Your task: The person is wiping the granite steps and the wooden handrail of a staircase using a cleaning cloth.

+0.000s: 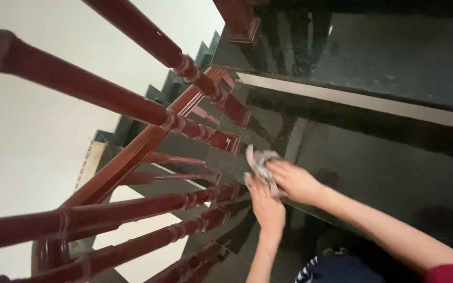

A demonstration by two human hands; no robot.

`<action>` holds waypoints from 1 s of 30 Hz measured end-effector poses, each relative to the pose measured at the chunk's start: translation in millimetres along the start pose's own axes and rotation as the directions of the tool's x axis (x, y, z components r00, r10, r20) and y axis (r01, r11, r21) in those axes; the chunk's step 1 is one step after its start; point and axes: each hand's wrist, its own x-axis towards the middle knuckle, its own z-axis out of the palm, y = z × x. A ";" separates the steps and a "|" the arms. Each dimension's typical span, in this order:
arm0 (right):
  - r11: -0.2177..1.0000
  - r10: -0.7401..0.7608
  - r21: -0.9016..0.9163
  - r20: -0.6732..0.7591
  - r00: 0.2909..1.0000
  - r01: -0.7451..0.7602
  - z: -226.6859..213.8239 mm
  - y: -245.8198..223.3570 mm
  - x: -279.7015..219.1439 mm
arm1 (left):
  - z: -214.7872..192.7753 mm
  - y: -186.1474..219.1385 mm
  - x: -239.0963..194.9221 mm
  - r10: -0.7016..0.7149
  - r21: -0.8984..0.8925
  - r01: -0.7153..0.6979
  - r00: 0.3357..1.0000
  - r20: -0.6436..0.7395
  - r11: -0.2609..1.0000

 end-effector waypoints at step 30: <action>0.643 -0.388 0.124 -0.798 0.461 0.756 -192.2 -275.8 160.6 | -329.7 4.0 306.2 -0.303 -0.750 -0.452 0.718 -0.627 0.483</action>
